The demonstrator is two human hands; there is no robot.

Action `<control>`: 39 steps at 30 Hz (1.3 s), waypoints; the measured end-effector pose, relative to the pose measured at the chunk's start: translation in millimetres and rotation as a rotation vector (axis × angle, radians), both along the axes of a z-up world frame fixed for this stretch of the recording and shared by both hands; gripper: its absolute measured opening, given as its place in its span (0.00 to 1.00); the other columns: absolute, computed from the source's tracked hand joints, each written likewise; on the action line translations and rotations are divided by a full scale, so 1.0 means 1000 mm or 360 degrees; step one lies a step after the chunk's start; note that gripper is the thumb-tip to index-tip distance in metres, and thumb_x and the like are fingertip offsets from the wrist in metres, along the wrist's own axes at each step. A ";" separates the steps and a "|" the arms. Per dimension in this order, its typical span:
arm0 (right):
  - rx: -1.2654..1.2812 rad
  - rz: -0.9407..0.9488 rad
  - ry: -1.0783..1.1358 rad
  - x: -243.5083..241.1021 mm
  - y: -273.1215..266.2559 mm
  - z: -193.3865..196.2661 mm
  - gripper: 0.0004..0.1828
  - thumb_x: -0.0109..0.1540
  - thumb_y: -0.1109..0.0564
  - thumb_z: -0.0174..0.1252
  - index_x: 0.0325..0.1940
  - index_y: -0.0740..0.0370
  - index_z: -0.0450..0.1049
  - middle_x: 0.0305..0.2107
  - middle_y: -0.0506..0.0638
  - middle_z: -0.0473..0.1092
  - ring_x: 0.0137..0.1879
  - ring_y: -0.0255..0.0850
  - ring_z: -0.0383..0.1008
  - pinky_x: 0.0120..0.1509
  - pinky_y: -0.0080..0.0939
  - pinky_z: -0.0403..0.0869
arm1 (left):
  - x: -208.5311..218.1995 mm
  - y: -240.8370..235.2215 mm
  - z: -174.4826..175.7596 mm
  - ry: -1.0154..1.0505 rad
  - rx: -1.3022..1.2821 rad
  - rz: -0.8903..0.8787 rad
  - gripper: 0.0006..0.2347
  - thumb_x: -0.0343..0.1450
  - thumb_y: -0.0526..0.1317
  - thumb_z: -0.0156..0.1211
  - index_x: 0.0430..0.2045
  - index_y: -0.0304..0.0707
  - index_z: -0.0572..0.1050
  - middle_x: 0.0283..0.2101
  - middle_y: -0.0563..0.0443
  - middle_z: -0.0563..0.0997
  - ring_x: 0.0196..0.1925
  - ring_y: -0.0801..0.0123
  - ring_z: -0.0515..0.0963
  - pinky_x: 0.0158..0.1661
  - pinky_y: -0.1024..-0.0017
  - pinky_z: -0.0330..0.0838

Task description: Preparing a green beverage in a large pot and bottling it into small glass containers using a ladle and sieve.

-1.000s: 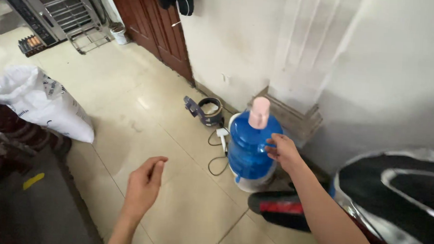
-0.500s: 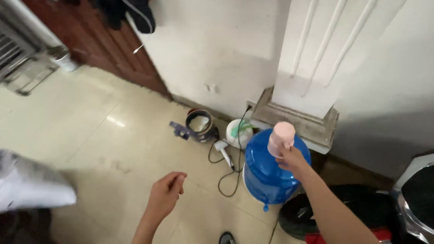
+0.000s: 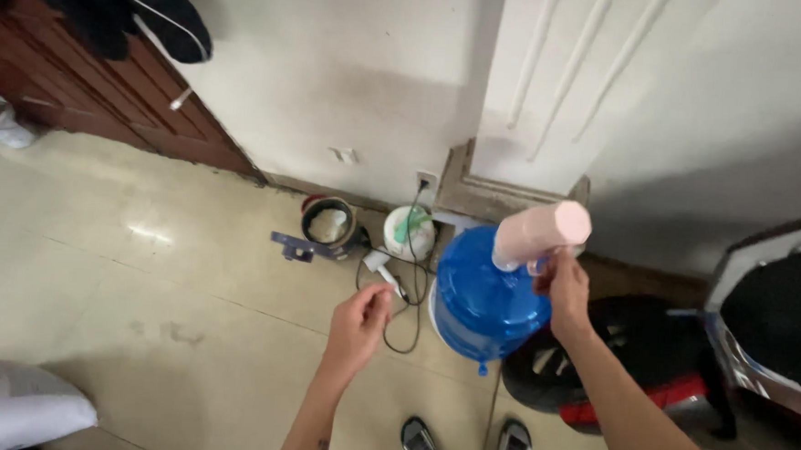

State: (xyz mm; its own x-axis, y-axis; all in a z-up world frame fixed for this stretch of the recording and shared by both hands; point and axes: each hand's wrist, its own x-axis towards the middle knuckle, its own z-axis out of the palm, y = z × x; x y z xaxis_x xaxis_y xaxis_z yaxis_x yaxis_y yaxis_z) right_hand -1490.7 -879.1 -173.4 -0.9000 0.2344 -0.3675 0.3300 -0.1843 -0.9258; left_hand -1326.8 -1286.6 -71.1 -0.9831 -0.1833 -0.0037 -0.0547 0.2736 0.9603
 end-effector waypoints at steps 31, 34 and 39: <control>0.0360 0.1032 0.0493 0.096 0.014 0.054 0.18 0.80 0.49 0.66 0.68 0.63 0.82 0.49 0.52 0.86 0.54 0.39 0.87 0.61 0.46 0.85 | -0.012 0.173 -0.002 0.0081 0.0432 -0.0261 0.48 0.66 0.34 0.88 0.85 0.35 0.62 0.75 0.42 0.83 0.75 0.60 0.86 0.70 0.59 0.85; 0.0050 0.0773 0.0252 0.090 0.050 0.031 0.19 0.81 0.45 0.61 0.63 0.63 0.83 0.44 0.47 0.85 0.50 0.37 0.85 0.58 0.44 0.85 | -0.037 0.167 -0.010 -0.0064 -0.0001 -0.0510 0.47 0.66 0.44 0.93 0.82 0.36 0.67 0.74 0.39 0.85 0.76 0.53 0.84 0.73 0.54 0.78; 0.0343 0.0563 0.0267 0.087 0.117 0.052 0.23 0.84 0.43 0.63 0.58 0.67 0.85 0.38 0.47 0.77 0.45 0.36 0.74 0.51 0.42 0.76 | -0.145 0.154 -0.044 0.0236 -0.0754 -0.0248 0.30 0.81 0.50 0.76 0.79 0.39 0.77 0.78 0.33 0.82 0.79 0.35 0.81 0.75 0.47 0.76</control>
